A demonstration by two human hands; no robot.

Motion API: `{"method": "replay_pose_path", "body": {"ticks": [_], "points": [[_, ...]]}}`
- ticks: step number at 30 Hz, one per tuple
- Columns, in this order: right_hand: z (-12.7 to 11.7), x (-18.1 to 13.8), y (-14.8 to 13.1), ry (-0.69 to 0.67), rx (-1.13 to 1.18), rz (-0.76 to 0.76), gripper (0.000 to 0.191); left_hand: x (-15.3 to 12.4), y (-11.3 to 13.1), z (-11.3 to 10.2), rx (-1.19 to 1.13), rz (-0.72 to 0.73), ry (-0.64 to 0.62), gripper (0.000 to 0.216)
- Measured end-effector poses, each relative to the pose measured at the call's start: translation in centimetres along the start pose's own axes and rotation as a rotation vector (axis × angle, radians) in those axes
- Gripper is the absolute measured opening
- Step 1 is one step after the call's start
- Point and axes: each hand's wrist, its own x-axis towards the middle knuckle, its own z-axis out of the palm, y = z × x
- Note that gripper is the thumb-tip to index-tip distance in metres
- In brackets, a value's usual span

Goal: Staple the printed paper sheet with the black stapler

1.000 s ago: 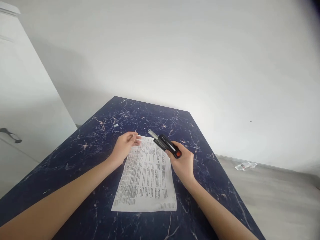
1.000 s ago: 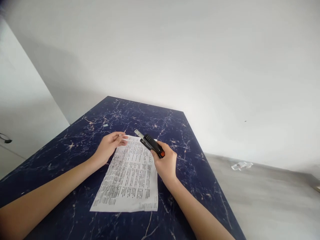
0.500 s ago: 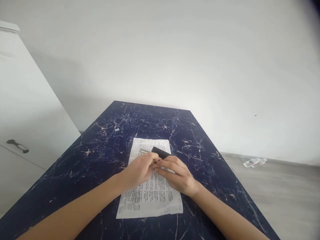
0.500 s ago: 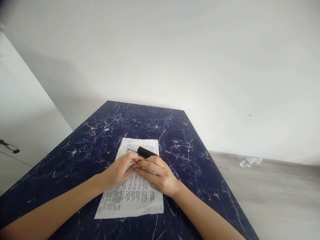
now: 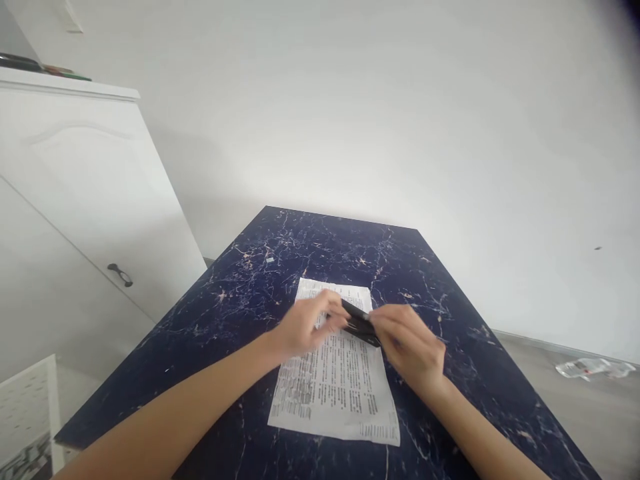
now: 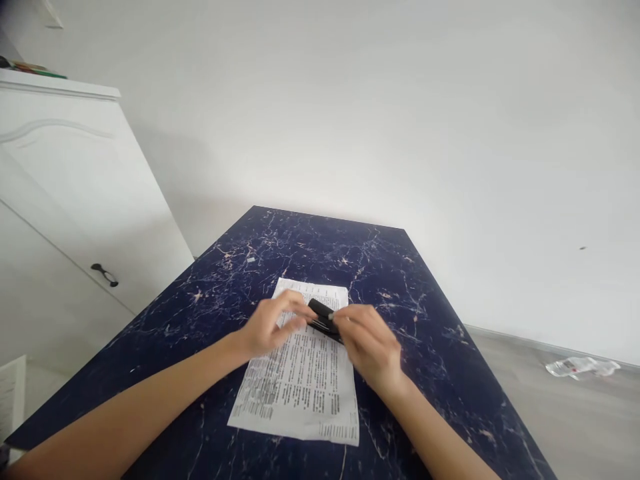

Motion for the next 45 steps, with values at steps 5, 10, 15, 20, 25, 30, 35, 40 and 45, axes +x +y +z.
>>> {"method": "replay_pose_path", "body": {"ticks": [5, 10, 15, 20, 25, 30, 35, 40, 45], "points": [[-2.7, -0.9, 6.7, 0.165, -0.208, 0.609, 0.015, 0.6, -5.7, -7.0, 0.633, -0.258, 0.315, 0.028], [-4.6, -3.7, 13.4, 0.051, -0.136, 0.984, 0.029, -0.1, -10.4, -10.3, 0.902, -0.563, 0.242, 0.043], [-3.9, -4.4, 14.9, -0.076, -0.151, 0.943, 0.031, -0.1, -9.8, -9.8, 0.906, -0.583, 0.160, 0.034], [-3.3, -3.9, 14.6, -0.071, -0.285, 0.808, 0.033, 0.3, -8.0, -9.4, 0.915, -0.559, 0.149, 0.026], [-3.2, -4.1, 14.6, 0.001, -0.355, 0.777, 0.033, 0.7, -6.4, -7.4, 0.617, -0.350, 0.160, 0.017], [-3.1, -4.4, 14.7, -0.051, -0.421, 0.748, 0.030, 0.7, -4.0, -4.4, 0.286, -0.109, 0.173, 0.008], [-3.2, -4.3, 14.5, -0.083, -0.378, 0.815, 0.025, 0.9, -3.5, -2.9, 0.248, -0.095, 0.128, 0.008], [-3.2, -4.3, 14.4, -0.075, -0.337, 0.862, 0.025, 1.2, -4.6, -2.1, 0.086, -0.200, 0.063, 0.008], [-3.3, -4.1, 14.3, -0.085, -0.344, 0.865, 0.025, 1.4, -5.3, -1.9, -0.013, -0.278, -0.021, 0.010]]}}
